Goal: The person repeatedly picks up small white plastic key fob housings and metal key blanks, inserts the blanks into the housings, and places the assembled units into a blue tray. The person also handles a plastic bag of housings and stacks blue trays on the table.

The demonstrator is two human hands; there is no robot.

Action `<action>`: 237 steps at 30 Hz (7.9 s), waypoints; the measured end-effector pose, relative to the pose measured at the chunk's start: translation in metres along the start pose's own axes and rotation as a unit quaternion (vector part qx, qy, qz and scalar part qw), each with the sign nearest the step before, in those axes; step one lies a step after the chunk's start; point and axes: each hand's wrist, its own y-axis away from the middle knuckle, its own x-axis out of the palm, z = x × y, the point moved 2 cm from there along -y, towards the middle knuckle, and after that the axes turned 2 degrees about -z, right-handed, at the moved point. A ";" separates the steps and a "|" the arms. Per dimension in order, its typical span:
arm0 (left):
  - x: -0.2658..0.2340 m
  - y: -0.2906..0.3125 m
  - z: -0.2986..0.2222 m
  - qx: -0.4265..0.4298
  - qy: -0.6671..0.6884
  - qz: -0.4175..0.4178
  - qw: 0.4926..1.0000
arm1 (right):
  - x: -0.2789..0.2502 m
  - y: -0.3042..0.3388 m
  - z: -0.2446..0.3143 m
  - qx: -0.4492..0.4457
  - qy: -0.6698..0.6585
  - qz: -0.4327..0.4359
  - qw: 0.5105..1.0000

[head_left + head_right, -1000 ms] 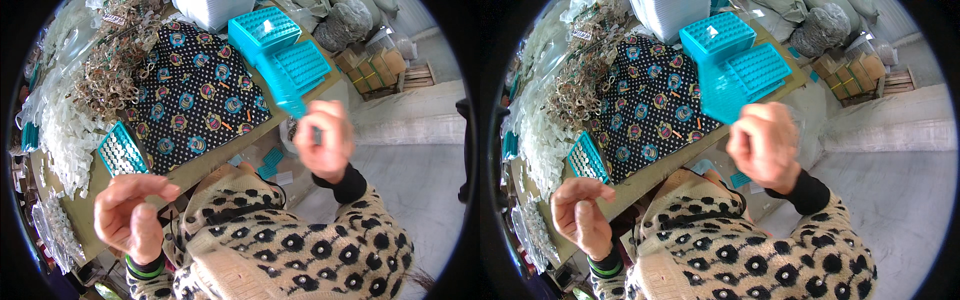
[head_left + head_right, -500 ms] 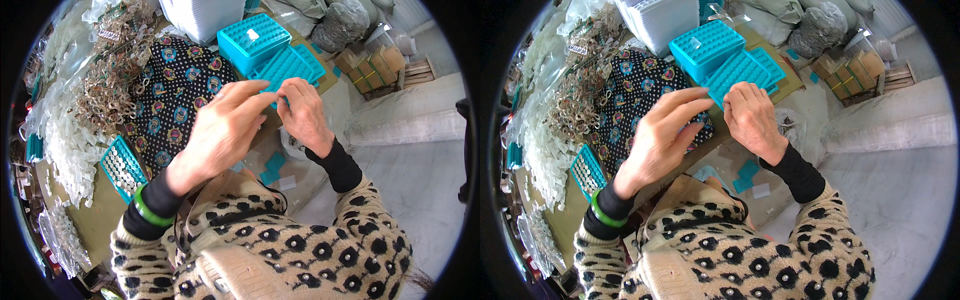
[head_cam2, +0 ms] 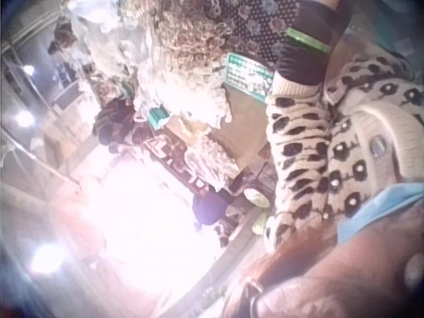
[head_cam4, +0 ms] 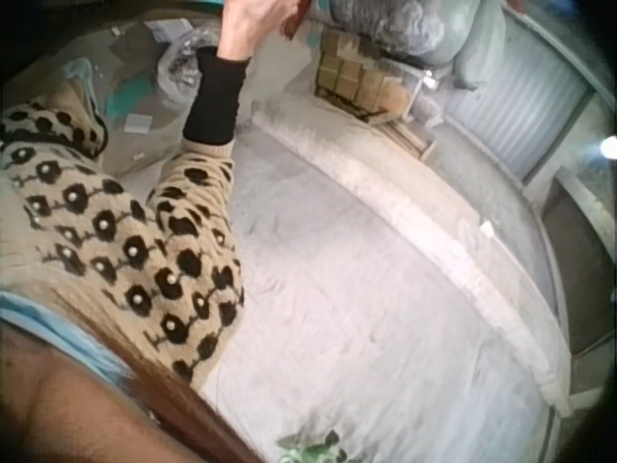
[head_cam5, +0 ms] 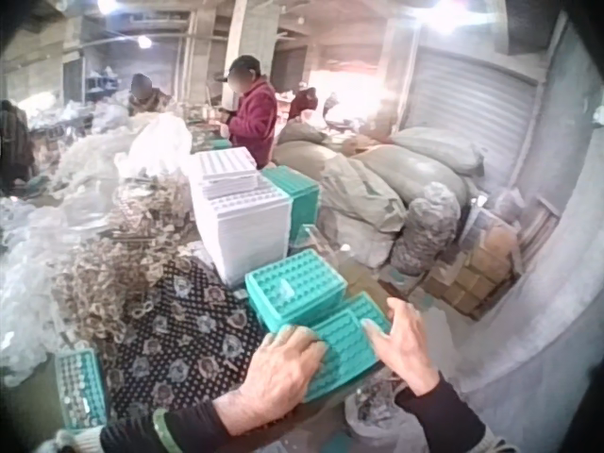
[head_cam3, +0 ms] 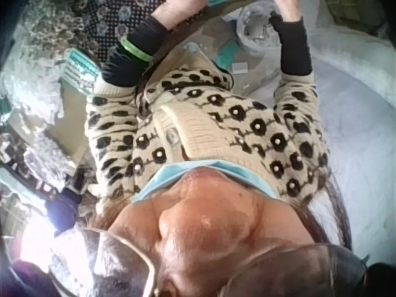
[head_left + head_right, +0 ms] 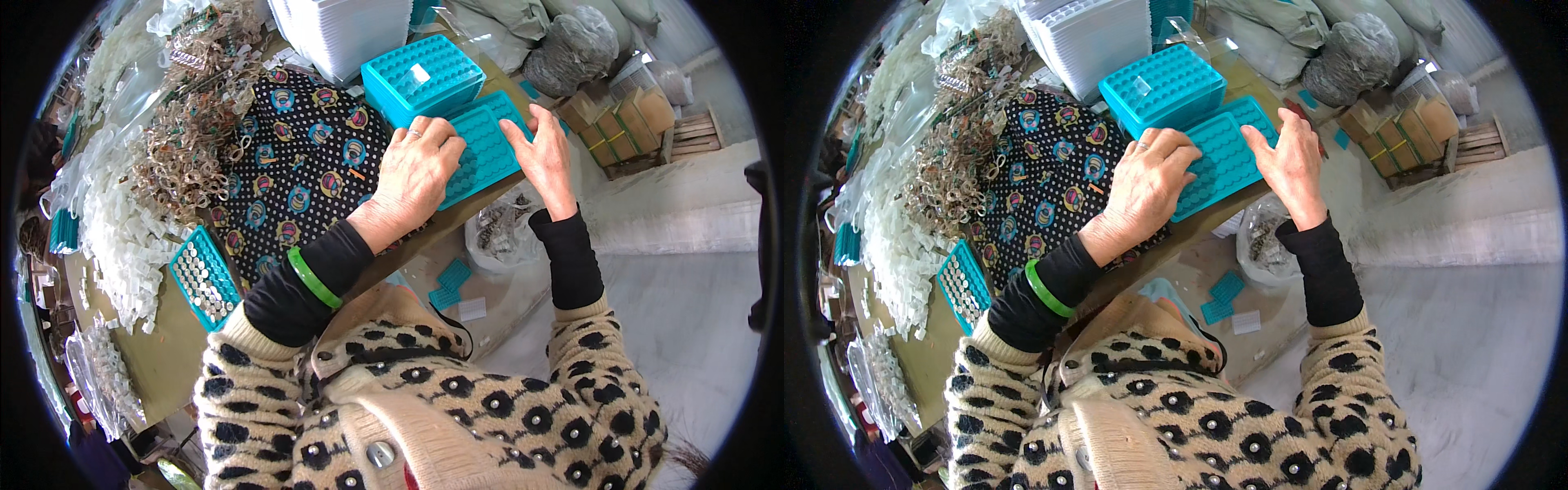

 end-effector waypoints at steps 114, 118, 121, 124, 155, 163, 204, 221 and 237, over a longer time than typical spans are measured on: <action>-0.051 0.054 -0.050 -0.119 0.231 -0.111 0.959 | -0.037 0.052 0.109 0.171 -0.706 0.033 0.687; -0.051 0.053 -0.053 -0.121 0.258 -0.108 0.953 | -0.034 0.055 0.106 0.200 -0.700 -0.009 0.686; -0.049 0.054 -0.052 -0.134 0.282 -0.087 0.946 | -0.033 0.058 0.107 0.222 -0.709 -0.009 0.669; -0.046 0.059 -0.050 -0.161 0.271 -0.087 0.945 | -0.035 0.061 0.112 0.219 -0.722 0.026 0.655; -0.053 0.081 -0.057 -0.152 0.187 -0.044 0.970 | -0.067 0.064 0.049 0.227 -0.534 0.219 0.784; -0.074 0.095 -0.055 -0.151 0.253 -0.113 0.949 | -0.009 0.011 -0.015 0.063 -0.026 0.177 0.982; -0.122 0.378 -0.160 -0.656 0.007 -0.299 0.693 | 0.144 0.237 0.308 -0.116 -0.399 0.759 0.502; -0.122 0.366 -0.179 -0.632 0.066 -0.263 0.726 | -0.004 0.116 0.225 -0.409 -0.403 0.204 0.793; -0.133 0.359 -0.147 -0.567 0.057 -0.161 0.806 | -0.008 0.153 0.242 -0.508 -0.293 0.065 0.807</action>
